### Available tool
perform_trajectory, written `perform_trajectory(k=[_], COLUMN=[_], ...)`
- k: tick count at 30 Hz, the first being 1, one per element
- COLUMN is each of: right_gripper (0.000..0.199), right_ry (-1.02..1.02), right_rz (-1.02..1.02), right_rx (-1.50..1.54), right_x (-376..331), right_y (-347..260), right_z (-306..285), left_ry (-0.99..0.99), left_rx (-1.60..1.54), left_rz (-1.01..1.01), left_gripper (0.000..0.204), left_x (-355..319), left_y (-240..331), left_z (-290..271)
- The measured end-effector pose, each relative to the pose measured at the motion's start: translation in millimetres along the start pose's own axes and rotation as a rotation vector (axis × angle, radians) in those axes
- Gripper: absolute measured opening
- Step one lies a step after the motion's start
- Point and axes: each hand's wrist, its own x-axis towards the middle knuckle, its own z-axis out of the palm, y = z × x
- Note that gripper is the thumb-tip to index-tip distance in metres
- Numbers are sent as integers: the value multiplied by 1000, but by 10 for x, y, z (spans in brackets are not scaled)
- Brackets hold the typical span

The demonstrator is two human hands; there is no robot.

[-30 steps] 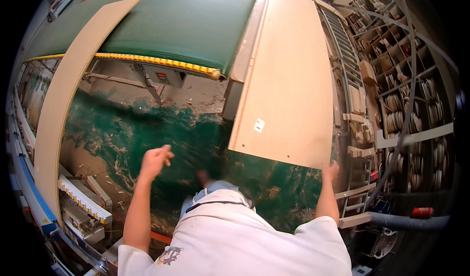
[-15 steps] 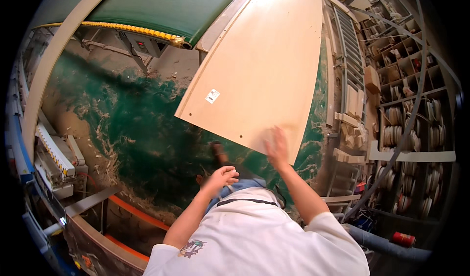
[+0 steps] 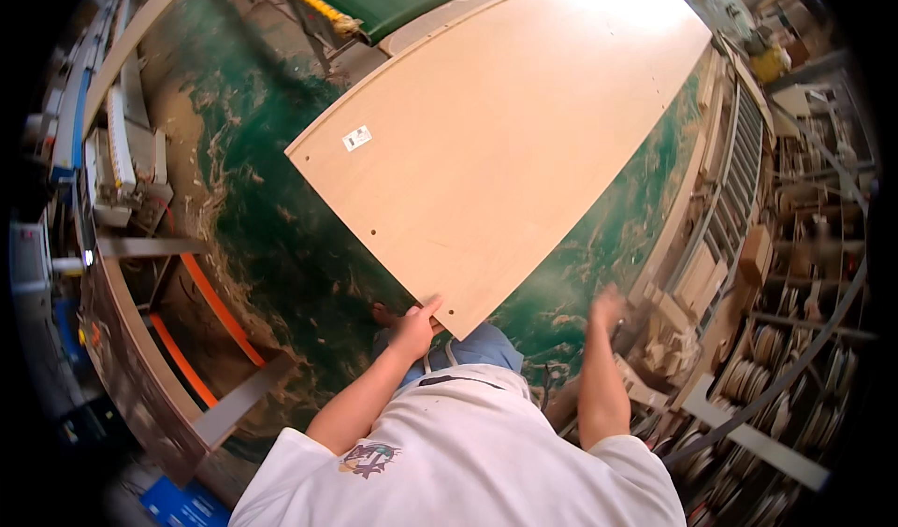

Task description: The person picks up a wood panel, carries it to a machinery line, feeds it into the machine, and then picks up another panel to repeat the process.

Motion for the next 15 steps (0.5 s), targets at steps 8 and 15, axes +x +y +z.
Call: perform_trajectory(k=[8,15], right_gripper=[43,49], right_ry=[-340,-664], right_rz=[-320,-690], right_rx=[-111,-347], right_x=[802,-68], right_y=[1261,-381], right_z=[-972,-868], left_ry=[-65,80], left_rx=[77,21], left_rz=[134,393], left_gripper=[36,29], left_x=[58,-154], left_y=[-169,-214], left_z=[195,-694])
